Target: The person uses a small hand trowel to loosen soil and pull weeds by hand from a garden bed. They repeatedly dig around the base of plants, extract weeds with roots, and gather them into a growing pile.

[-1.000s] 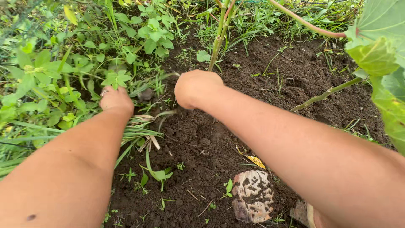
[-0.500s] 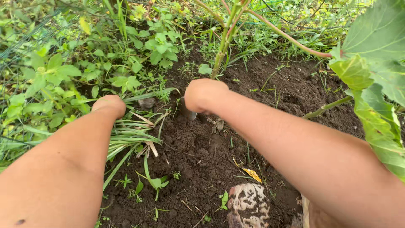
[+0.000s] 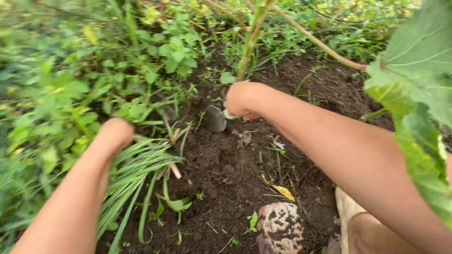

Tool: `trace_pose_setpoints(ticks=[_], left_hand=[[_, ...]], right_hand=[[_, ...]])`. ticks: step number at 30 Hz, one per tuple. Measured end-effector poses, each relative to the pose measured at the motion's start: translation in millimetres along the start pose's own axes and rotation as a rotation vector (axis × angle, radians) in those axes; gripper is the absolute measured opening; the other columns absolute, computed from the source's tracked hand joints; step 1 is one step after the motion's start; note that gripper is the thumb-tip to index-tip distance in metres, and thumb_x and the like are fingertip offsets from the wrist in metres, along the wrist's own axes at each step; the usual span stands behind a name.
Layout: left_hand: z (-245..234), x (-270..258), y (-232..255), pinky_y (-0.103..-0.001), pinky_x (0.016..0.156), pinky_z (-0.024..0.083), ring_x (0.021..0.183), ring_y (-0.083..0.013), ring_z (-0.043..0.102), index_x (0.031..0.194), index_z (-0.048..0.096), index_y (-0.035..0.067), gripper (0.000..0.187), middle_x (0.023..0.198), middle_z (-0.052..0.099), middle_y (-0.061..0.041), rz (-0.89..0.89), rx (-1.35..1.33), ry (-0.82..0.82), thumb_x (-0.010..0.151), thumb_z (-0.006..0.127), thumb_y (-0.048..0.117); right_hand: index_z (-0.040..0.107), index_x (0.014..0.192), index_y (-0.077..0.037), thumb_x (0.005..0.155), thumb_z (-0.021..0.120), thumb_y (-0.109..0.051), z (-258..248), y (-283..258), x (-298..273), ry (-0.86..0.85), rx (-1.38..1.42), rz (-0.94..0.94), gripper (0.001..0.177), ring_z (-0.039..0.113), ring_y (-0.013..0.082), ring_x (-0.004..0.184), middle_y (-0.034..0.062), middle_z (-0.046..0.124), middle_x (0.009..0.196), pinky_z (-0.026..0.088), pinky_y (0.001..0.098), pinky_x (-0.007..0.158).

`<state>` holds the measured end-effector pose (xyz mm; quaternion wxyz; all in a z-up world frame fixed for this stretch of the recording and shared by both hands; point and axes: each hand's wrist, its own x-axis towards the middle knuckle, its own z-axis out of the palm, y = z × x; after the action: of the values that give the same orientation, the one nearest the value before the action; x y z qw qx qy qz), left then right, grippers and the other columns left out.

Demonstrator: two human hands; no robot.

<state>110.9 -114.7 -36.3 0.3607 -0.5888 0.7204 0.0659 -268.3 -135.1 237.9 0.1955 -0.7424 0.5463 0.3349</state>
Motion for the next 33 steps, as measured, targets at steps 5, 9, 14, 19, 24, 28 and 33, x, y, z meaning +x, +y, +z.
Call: trace_pose_setpoints(ticks=[5,9,14,19,24,28,33], left_hand=[[-22.3,-36.0,-15.0,-0.044,0.080,0.062,0.091,-0.0329,0.073,0.122,0.073,0.008,0.029,0.118,0.071,-0.012,-0.229,-0.422,0.177,0.101,0.057,0.020],[-56.9,-57.9,-24.9,-0.046,0.077,0.062,0.085,-0.0363,0.073,0.122,0.072,0.003,0.032,0.118,0.070,-0.016,-0.393,-0.773,0.283,0.108,0.051,0.022],[-89.1,-39.5,11.0,-0.047,0.080,0.061,0.090,-0.0370,0.072,0.120,0.072,0.004,0.029,0.118,0.070,-0.017,-0.275,-0.615,0.273,0.104,0.053,0.020],[-78.3,-43.3,34.8,-0.047,0.084,0.060,0.095,-0.0377,0.072,0.117,0.073,0.005,0.027,0.119,0.070,-0.018,-0.170,-0.459,0.207,0.100,0.056,0.018],[-88.9,-50.4,40.7,-0.048,0.087,0.059,0.100,-0.0385,0.071,0.114,0.073,0.005,0.025,0.119,0.070,-0.019,-0.063,-0.371,0.215,0.096,0.058,0.015],[-92.5,-59.2,47.3,-0.048,0.090,0.058,0.104,-0.0390,0.070,0.112,0.073,0.006,0.024,0.120,0.070,-0.019,-0.043,-0.341,0.187,0.093,0.060,0.014],[-118.5,-57.1,52.8,-0.048,0.094,0.057,0.109,-0.0397,0.069,0.109,0.073,0.006,0.024,0.120,0.070,-0.020,-0.004,-0.302,0.136,0.089,0.062,0.011]], right_hand=[[0.073,0.108,0.009,0.098,0.054,-0.010,8.8,5.6,18.3,0.000,0.050,0.014,0.029,0.071,0.0251,0.063,0.0193,0.078,0.090,0.061,0.0408,0.061],[0.074,0.105,0.003,0.098,0.060,-0.024,9.6,14.5,38.3,-0.017,0.162,0.027,0.031,0.071,0.0251,0.065,0.0175,0.074,0.088,0.060,0.0400,0.060],[0.079,0.100,0.000,0.095,0.058,-0.018,17.7,24.2,56.5,-0.086,-0.319,-0.190,0.028,0.071,0.0258,0.065,0.0148,0.076,0.086,0.058,0.0417,0.059],[0.078,0.096,0.002,0.092,0.058,-0.013,15.6,-0.3,55.5,-0.061,-0.222,-0.152,0.025,0.072,0.0267,0.067,0.0163,0.076,0.086,0.058,0.0431,0.061],[0.077,0.092,0.003,0.089,0.057,-0.008,12.0,-1.2,48.2,-0.028,-0.204,-0.151,0.023,0.073,0.0276,0.070,0.0179,0.077,0.086,0.058,0.0445,0.064],[0.078,0.091,0.002,0.086,0.058,-0.005,14.7,-17.2,43.6,-0.002,-0.245,-0.171,0.021,0.073,0.0283,0.072,0.0173,0.077,0.088,0.057,0.0464,0.067],[0.078,0.093,0.001,0.084,0.058,-0.001,4.9,-16.1,15.5,-0.017,-0.171,0.016,0.022,0.072,0.0338,0.076,0.0207,0.075,0.093,0.056,0.0498,0.070]])
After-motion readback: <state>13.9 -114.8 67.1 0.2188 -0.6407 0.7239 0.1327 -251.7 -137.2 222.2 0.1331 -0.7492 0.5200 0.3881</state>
